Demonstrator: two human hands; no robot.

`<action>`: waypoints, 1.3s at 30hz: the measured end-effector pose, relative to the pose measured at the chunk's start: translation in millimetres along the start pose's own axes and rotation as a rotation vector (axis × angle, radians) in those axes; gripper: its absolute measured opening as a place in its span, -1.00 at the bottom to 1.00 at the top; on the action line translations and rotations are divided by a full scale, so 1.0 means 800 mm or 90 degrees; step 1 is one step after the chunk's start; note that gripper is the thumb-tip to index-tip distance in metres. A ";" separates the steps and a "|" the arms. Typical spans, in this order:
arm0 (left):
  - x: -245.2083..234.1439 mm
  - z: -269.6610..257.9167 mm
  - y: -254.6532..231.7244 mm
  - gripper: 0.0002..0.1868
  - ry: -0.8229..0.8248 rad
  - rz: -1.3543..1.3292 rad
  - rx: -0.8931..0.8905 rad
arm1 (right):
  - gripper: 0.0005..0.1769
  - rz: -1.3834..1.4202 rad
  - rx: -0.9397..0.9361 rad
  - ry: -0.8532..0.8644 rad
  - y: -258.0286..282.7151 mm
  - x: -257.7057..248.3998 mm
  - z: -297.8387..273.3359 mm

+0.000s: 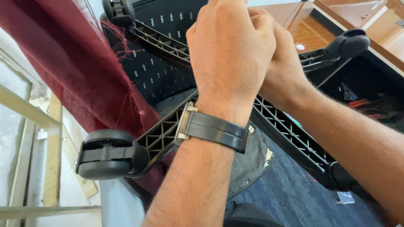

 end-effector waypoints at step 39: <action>-0.015 -0.021 0.012 -0.68 -0.012 -0.148 -0.067 | -0.46 -0.071 -0.046 0.073 0.014 0.011 -0.006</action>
Point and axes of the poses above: each hand's wrist, its own z-axis towards the middle knuckle, its own x-axis out of the palm, y = z × x, the point moved 3 cm from there along z, towards the middle knuckle, and after that the axes turned 15 degrees about -x, right-handed, at the moved point
